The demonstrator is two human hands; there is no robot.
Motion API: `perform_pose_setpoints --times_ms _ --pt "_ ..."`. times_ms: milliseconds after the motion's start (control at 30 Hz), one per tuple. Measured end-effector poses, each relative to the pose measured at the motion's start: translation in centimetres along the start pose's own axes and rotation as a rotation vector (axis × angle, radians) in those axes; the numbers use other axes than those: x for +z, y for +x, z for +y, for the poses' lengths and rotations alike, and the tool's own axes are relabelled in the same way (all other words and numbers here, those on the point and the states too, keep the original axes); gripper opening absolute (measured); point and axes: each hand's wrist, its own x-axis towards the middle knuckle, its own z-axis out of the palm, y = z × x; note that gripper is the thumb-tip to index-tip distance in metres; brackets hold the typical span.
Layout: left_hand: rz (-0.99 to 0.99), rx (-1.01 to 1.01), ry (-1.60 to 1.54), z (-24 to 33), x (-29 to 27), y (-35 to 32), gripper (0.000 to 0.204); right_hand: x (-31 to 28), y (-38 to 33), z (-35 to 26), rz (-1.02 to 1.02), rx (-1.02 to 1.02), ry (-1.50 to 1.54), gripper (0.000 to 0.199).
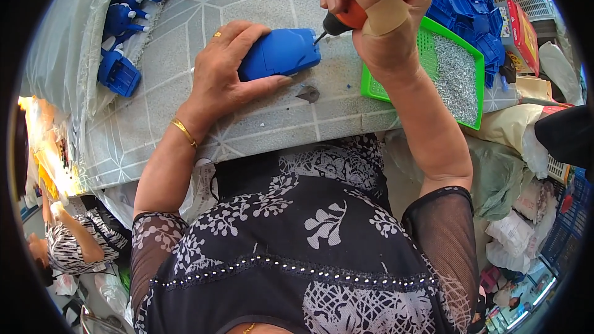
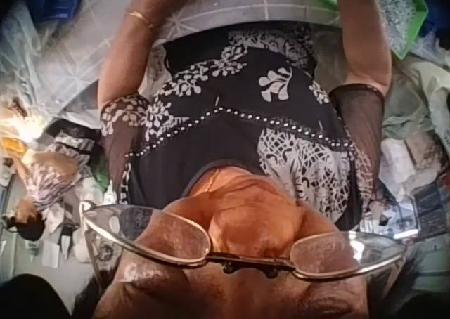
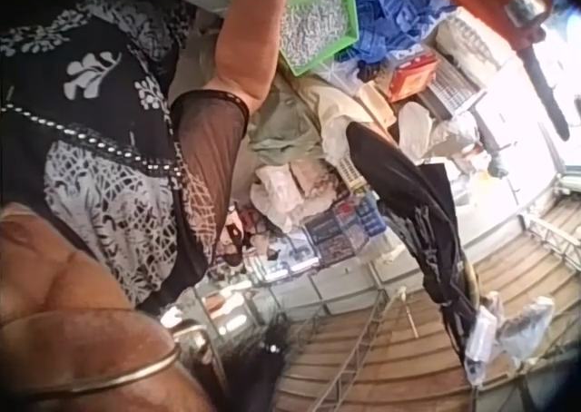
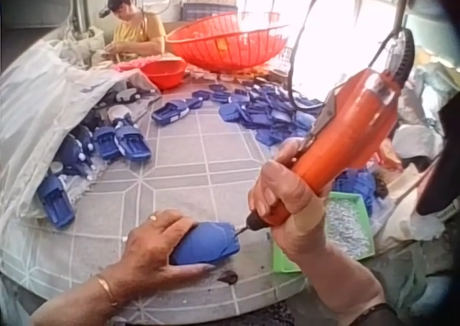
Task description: The person is assembling blue plastic toy components using an electric screwdriver and screws on a work table.
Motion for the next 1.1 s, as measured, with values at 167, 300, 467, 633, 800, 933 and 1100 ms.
perform_pose_setpoints --times_ms 167,300,467,633,800,933,1100 --pt "-0.011 0.002 0.027 0.2 0.1 0.1 0.065 0.3 0.0 0.4 0.012 -0.014 -0.049 0.023" --pt "0.000 0.011 0.036 0.3 0.0 0.2 0.066 0.2 0.1 0.6 0.015 -0.037 -0.038 0.022" --pt "-0.001 0.021 0.047 0.1 0.1 0.3 0.067 0.1 0.4 1.0 -0.011 -0.009 -0.044 0.021" --pt "-0.009 0.026 0.070 0.5 0.1 0.8 0.069 -1.4 2.7 4.9 -0.552 -0.328 0.566 0.020" --pt "0.004 0.063 0.104 0.1 -0.2 0.8 0.071 -0.3 0.4 0.6 -0.302 -0.019 -0.279 0.014" --pt "0.029 0.054 0.085 0.6 0.1 0.9 0.069 -2.8 2.3 1.2 -0.165 -0.195 -0.155 0.017" --pt "0.073 -0.055 0.308 0.3 -4.4 -0.5 0.069 -7.2 7.9 -3.6 0.067 -0.218 -0.445 0.036"
